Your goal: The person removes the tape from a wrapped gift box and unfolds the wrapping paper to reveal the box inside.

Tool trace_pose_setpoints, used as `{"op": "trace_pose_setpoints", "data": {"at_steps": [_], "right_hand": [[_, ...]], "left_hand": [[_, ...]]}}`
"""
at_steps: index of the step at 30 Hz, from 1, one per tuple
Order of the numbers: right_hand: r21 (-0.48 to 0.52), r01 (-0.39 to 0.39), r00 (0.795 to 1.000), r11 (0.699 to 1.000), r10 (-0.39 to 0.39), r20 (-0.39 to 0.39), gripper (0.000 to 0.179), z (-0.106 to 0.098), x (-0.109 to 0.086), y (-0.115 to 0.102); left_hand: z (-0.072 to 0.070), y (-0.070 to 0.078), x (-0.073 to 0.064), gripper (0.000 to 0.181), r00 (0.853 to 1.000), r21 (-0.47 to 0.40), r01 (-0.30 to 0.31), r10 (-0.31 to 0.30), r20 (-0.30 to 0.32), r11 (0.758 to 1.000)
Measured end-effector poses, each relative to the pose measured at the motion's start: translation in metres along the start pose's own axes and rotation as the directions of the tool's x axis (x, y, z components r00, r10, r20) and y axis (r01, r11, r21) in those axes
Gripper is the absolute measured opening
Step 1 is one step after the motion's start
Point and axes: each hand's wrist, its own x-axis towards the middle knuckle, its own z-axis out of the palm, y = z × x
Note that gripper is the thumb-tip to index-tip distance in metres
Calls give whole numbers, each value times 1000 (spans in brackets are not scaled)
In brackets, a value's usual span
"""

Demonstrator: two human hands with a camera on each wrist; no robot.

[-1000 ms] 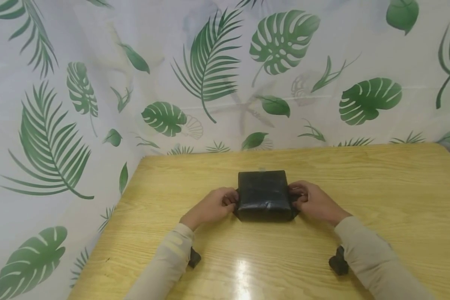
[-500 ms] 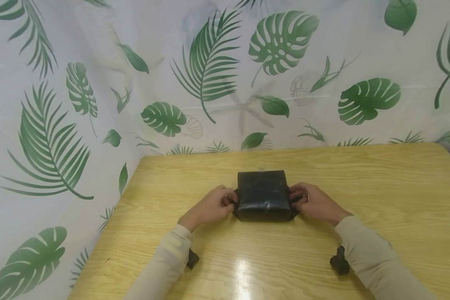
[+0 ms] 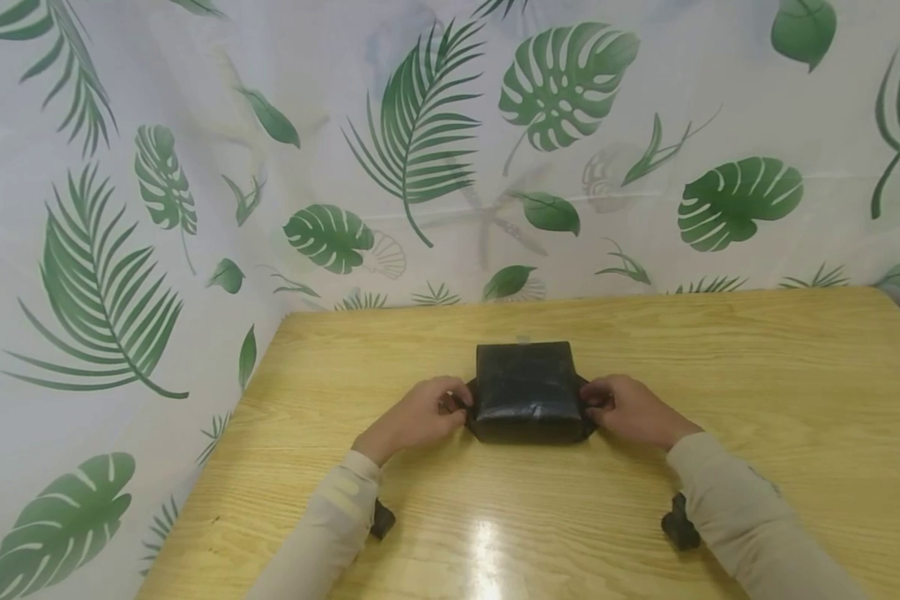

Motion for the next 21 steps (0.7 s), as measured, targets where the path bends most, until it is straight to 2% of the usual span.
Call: {"op": "trace_pose_setpoints", "data": {"at_steps": [10, 21], "right_hand": [[-153, 102, 994, 983, -106, -17, 14, 0, 14, 4], [-155, 105, 994, 982, -109, -16, 6, -3, 13, 2]], "left_hand": [[0, -2, 0, 15, 1000, 2, 2, -2, 1, 1000], [1, -4, 1, 9, 1000, -1, 12, -12, -2, 1000]]}}
